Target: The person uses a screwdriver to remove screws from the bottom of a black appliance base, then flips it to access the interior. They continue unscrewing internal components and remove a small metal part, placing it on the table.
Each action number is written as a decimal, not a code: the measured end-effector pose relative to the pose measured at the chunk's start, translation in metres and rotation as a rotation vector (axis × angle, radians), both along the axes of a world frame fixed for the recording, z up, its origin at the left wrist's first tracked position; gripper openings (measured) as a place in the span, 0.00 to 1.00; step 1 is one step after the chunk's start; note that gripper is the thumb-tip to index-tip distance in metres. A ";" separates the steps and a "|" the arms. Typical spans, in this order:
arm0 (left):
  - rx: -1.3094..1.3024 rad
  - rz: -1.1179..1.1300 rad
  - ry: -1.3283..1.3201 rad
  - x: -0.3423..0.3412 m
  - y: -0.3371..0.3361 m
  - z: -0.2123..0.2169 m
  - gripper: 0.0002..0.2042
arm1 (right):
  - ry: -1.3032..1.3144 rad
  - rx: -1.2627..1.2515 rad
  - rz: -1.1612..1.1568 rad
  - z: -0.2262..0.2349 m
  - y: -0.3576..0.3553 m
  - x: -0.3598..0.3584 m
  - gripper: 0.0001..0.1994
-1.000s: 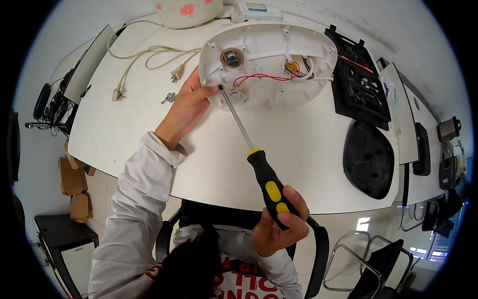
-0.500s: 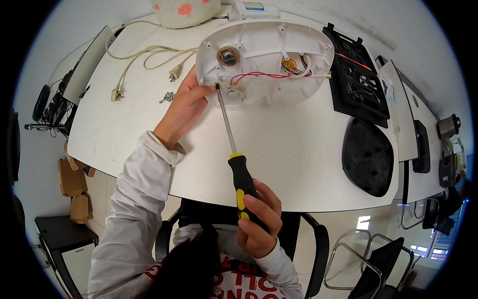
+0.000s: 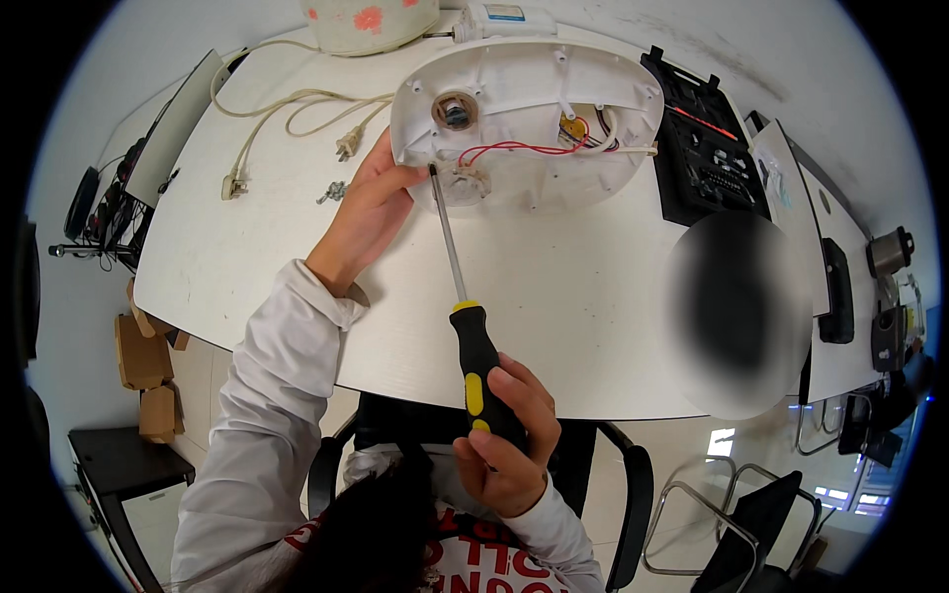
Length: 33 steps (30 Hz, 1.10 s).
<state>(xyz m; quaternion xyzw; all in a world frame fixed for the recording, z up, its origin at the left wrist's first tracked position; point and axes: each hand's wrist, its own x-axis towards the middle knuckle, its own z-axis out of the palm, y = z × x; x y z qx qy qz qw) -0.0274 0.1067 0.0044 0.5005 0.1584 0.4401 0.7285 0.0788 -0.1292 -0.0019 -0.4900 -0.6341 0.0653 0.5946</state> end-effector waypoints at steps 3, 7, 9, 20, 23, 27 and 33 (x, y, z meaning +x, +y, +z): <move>0.013 0.013 0.013 0.001 -0.001 0.002 0.28 | -0.041 -0.019 -0.011 0.005 -0.001 -0.001 0.17; 0.012 0.009 0.014 0.001 0.000 0.002 0.29 | -0.107 -0.034 -0.104 0.011 -0.003 -0.004 0.17; 0.009 0.017 0.017 0.001 -0.002 0.003 0.29 | -0.187 -0.012 -0.161 0.014 -0.005 -0.001 0.18; 0.019 0.002 0.000 -0.001 -0.001 0.003 0.30 | -0.205 0.113 -0.205 0.015 0.003 0.000 0.21; 0.016 0.002 0.002 0.000 -0.002 0.005 0.30 | -0.057 0.167 -0.177 0.011 0.006 -0.005 0.22; 0.019 0.004 0.021 -0.001 -0.001 0.004 0.29 | -0.155 0.084 -0.127 0.011 0.002 -0.002 0.22; 0.005 0.033 0.033 0.002 -0.003 0.006 0.28 | -0.165 0.083 -0.140 0.012 -0.002 0.006 0.20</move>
